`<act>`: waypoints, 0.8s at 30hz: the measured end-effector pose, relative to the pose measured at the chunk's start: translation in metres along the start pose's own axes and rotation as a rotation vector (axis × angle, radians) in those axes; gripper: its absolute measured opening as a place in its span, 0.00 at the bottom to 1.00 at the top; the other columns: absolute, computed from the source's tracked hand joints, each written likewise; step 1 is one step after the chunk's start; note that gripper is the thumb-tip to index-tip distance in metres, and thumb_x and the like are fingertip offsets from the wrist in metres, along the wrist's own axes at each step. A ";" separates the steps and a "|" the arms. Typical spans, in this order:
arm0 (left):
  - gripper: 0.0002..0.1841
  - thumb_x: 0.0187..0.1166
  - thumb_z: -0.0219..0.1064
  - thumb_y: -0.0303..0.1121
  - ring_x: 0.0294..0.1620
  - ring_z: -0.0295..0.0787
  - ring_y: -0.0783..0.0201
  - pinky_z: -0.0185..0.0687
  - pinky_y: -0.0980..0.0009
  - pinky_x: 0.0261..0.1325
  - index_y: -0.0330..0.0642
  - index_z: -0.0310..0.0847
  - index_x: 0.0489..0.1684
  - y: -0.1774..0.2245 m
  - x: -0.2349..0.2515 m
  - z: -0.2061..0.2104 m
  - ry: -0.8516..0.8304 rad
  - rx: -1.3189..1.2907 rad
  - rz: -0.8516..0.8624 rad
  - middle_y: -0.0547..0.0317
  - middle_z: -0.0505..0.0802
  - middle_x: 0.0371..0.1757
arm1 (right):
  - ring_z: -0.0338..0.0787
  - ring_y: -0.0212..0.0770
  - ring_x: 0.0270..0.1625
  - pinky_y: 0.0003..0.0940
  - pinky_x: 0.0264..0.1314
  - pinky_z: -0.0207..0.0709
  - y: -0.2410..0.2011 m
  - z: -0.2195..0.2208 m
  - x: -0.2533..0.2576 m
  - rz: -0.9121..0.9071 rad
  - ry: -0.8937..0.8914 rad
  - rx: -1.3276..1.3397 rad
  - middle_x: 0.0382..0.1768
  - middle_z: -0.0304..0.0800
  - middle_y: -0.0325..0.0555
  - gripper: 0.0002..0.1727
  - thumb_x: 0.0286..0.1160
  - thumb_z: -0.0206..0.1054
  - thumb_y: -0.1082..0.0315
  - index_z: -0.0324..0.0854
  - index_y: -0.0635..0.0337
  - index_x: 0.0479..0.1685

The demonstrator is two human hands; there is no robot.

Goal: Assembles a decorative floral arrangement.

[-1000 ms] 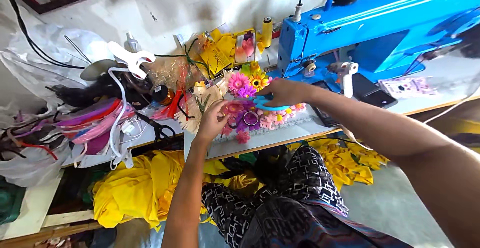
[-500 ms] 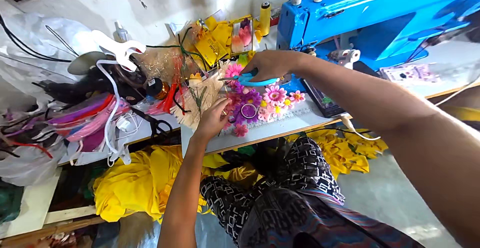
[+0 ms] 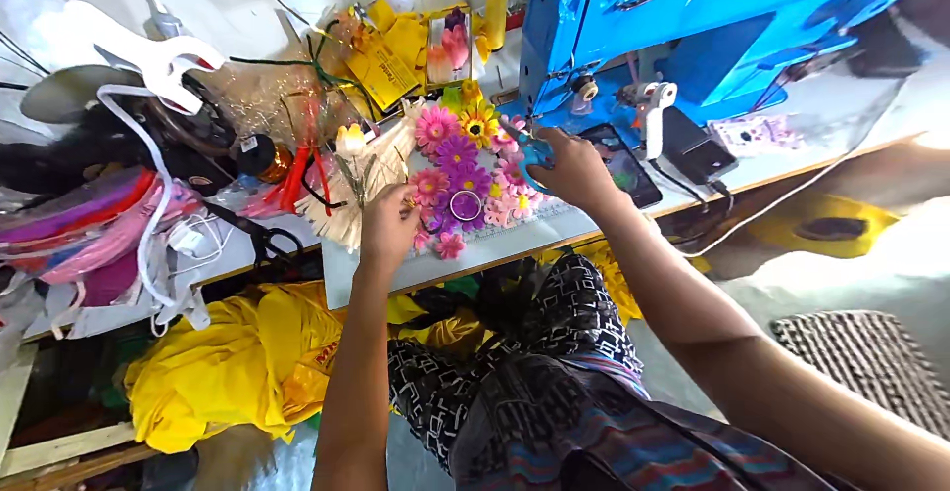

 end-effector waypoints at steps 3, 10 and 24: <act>0.15 0.82 0.68 0.28 0.58 0.93 0.49 0.89 0.55 0.62 0.30 0.84 0.63 0.004 -0.011 -0.023 0.082 0.011 -0.011 0.36 0.88 0.66 | 0.86 0.73 0.64 0.73 0.65 0.74 0.012 -0.014 -0.023 0.049 0.072 0.024 0.61 0.85 0.72 0.28 0.80 0.70 0.63 0.75 0.66 0.76; 0.14 0.84 0.66 0.26 0.58 0.91 0.41 0.85 0.45 0.64 0.29 0.85 0.62 -0.026 -0.010 -0.019 0.065 0.119 -0.135 0.34 0.88 0.64 | 0.88 0.71 0.57 0.72 0.60 0.76 0.020 -0.028 -0.081 0.155 0.019 0.017 0.55 0.88 0.70 0.25 0.82 0.68 0.61 0.77 0.64 0.75; 0.17 0.88 0.60 0.32 0.68 0.86 0.42 0.79 0.45 0.68 0.33 0.84 0.67 -0.024 -0.002 -0.011 0.078 0.141 -0.010 0.37 0.86 0.71 | 0.86 0.76 0.59 0.75 0.55 0.76 0.046 -0.002 -0.117 0.207 -0.008 -0.150 0.60 0.84 0.74 0.25 0.80 0.70 0.60 0.80 0.63 0.72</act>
Point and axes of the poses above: each hand's wrist, its own x-axis towards the middle knuckle, its own z-axis out of the palm, y = z × x, the point moved 10 cm from there along x, towards the middle knuckle
